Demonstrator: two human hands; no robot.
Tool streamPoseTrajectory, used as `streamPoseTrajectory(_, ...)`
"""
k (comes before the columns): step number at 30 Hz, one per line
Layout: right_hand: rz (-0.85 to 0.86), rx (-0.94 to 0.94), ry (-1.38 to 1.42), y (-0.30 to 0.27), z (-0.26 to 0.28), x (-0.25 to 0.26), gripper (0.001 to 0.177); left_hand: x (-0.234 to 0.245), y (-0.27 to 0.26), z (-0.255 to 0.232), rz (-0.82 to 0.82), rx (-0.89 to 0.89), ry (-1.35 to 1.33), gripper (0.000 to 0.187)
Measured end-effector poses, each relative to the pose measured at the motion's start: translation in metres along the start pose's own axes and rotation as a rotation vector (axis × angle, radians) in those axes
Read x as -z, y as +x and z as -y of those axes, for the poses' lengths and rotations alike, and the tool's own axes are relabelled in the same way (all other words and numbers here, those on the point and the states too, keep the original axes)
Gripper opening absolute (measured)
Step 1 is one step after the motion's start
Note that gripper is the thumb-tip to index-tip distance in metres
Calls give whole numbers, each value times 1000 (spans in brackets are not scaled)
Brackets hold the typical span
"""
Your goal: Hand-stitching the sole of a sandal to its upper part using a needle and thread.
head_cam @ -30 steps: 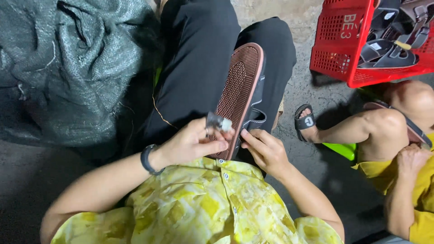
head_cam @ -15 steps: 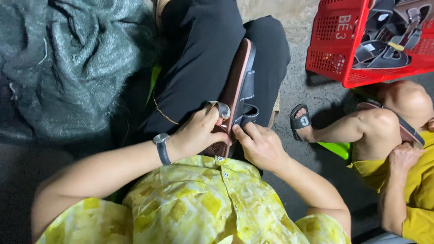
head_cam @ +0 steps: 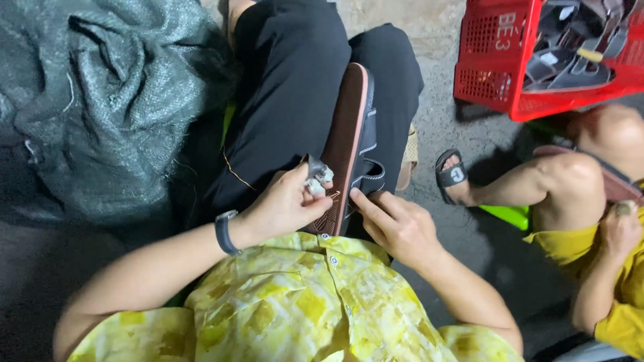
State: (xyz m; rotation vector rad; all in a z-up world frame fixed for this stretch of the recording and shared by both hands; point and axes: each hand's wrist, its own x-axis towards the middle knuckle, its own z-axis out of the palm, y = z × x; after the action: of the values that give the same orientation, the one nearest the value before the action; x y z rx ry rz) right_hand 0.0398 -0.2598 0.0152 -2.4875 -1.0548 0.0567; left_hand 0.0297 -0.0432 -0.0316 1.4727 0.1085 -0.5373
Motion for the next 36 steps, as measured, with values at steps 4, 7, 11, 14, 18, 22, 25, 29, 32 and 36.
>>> streamPoseTrajectory(4,268,11,-353,14,-5,71,49,-8,0,-8,-238,-700,747,30)
streamPoseTrajectory(7,371,7,-75,8,2,69,36,-12,-4,-12,-205,-755,728,16)
streamPoseTrajectory(11,89,-23,95,-15,-5,20,16,-10,-12,16,-147,-858,753,18)
streamPoseTrajectory(14,19,-12,4,-6,-3,13,13,-6,-13,-3,-177,-1001,691,18)
streamPoseTrajectory(18,26,-14,-70,-10,-5,13,6,-10,-16,10,-217,-945,581,6)
streamPoseTrajectory(22,-56,-20,-12,-5,0,16,8,-12,-13,17,-246,-833,460,13)
streamPoseTrajectory(25,-52,16,-61,8,7,13,9,-12,-10,16,-268,-1002,591,14)
streamPoseTrajectory(29,-6,35,-129,0,2,14,8,-10,-13,16,-278,-1088,689,14)
streamPoseTrajectory(32,15,59,-89,-4,-2,7,4,-10,-14,12,-285,-1124,711,11)
streamPoseTrajectory(36,-178,-138,189,-7,-6,35,10,-8,-15,18,-245,-1091,690,10)
